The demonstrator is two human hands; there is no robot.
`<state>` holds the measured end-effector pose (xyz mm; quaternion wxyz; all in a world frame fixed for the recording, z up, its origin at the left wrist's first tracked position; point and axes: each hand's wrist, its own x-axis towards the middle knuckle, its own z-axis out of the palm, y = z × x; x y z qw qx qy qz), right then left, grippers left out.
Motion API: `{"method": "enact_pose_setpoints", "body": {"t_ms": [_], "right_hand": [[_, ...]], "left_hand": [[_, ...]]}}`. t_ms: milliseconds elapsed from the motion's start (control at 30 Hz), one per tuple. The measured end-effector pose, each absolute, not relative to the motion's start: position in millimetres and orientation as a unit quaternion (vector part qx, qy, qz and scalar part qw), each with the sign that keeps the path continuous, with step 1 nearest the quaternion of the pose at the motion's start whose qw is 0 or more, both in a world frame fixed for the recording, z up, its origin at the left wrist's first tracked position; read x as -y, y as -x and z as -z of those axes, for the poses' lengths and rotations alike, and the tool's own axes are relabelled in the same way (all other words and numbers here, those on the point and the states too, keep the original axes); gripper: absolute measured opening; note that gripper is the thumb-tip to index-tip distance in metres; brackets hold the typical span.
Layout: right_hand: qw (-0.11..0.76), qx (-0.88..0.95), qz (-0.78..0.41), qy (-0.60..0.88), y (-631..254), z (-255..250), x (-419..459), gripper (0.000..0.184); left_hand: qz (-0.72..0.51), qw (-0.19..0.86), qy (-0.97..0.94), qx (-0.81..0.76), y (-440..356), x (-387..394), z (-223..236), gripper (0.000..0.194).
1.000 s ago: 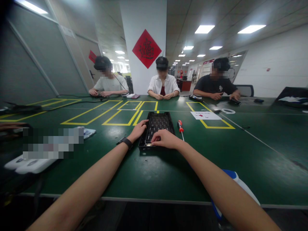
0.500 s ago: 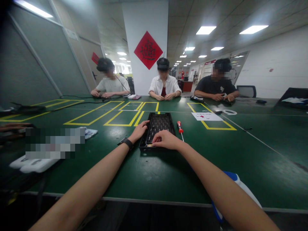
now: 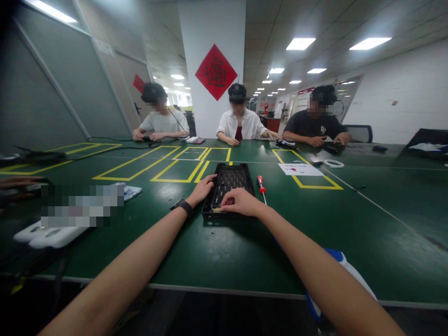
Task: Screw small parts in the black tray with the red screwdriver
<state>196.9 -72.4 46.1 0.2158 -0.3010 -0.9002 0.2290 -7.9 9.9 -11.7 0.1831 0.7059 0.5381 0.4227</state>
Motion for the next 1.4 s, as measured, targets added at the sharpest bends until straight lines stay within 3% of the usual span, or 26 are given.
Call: {"method": "enact_pose_setpoints", "body": {"t_ms": [133, 267, 433, 900, 1200, 1400], "right_hand": [[0.22, 0.895, -0.248, 0.298, -197.3, -45.8, 72.3, 0.027], [0.214, 0.898, -0.241, 0.299, -198.0, -45.3, 71.4, 0.024], [0.212, 0.902, -0.228, 0.3, -197.0, -45.5, 71.5, 0.02], [0.208, 0.908, -0.21, 0.296, -195.2, -47.6, 72.9, 0.019], [0.216, 0.896, -0.248, 0.298, -195.5, -45.4, 72.3, 0.021], [0.229, 0.868, -0.326, 0.296, -196.2, -37.2, 67.8, 0.028]], "left_hand": [[-0.401, 0.154, -0.724, -0.539, 8.7, -5.2, 9.0, 0.042], [-0.379, 0.026, -0.741, -0.553, 8.0, 5.2, -4.9, 0.029], [-0.257, -0.079, -0.803, -0.532, 0.2, 15.0, -24.9, 0.014], [-0.173, -0.19, -0.804, -0.537, -22.0, 16.8, -29.3, 0.019], [-0.251, -0.047, -0.831, -0.494, -16.1, 10.2, -23.1, 0.012], [-0.273, -0.005, -0.818, -0.507, -16.9, 8.3, -19.2, 0.011]]}}
